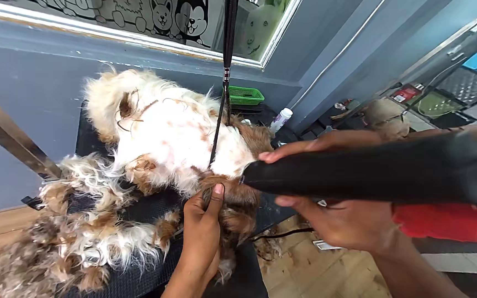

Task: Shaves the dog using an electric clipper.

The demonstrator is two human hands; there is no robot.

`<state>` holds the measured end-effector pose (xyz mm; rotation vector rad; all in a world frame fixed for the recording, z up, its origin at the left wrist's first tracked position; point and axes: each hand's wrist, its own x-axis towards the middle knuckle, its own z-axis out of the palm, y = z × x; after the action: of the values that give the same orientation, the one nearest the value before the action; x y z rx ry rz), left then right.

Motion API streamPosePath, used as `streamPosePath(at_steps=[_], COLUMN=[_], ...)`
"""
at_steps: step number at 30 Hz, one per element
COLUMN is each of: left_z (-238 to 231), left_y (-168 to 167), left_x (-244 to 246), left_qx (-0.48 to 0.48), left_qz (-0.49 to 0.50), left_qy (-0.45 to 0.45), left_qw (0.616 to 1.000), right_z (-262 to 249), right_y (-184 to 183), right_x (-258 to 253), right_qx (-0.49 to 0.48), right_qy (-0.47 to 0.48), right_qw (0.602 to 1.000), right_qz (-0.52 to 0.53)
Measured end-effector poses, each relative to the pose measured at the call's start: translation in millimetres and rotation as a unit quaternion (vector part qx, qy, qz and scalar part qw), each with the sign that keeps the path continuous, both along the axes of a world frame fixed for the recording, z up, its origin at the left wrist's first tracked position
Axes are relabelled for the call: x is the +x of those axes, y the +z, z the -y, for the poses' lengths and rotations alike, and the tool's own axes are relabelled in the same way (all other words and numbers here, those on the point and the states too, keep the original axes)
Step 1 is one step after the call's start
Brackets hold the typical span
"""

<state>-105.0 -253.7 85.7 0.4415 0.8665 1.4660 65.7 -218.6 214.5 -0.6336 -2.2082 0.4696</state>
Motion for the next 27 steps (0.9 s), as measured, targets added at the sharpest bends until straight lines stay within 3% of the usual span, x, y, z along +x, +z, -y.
streamPosePath(at_steps=[5, 8, 13, 16, 22, 25, 27], left_z=[2, 3, 4, 5, 9, 10, 10], left_y=[-8, -13, -13, -12, -13, -16, -14], left_x=[-7, -13, -17, -18, -19, -19, -19], left_qx=[0.015, 0.025, 0.020, 0.023, 0.018, 0.014, 0.005], left_qz=[-0.004, -0.008, -0.014, -0.016, -0.010, -0.003, 0.000], left_qy=[-0.010, -0.027, -0.048, -0.055, -0.057, -0.063, -0.062], left_qw=[1.000, 0.999, 0.999, 0.998, 0.998, 0.998, 0.998], right_z=[13, 23, 32, 27, 48, 58, 59], right_y=[-37, -31, -2, -14, -82, -79, -63], right_x=[14, 27, 1, -21, -11, 4, 7], right_qx=[-0.105, -0.148, -0.013, 0.059, -0.085, -0.156, -0.135], right_qy=[0.017, -0.010, -0.084, -0.094, -0.058, -0.015, -0.034], right_qw=[0.993, 0.987, 0.996, 0.994, 0.994, 0.986, 0.988], right_qz=[0.058, 0.066, -0.023, 0.003, -0.022, -0.051, -0.063])
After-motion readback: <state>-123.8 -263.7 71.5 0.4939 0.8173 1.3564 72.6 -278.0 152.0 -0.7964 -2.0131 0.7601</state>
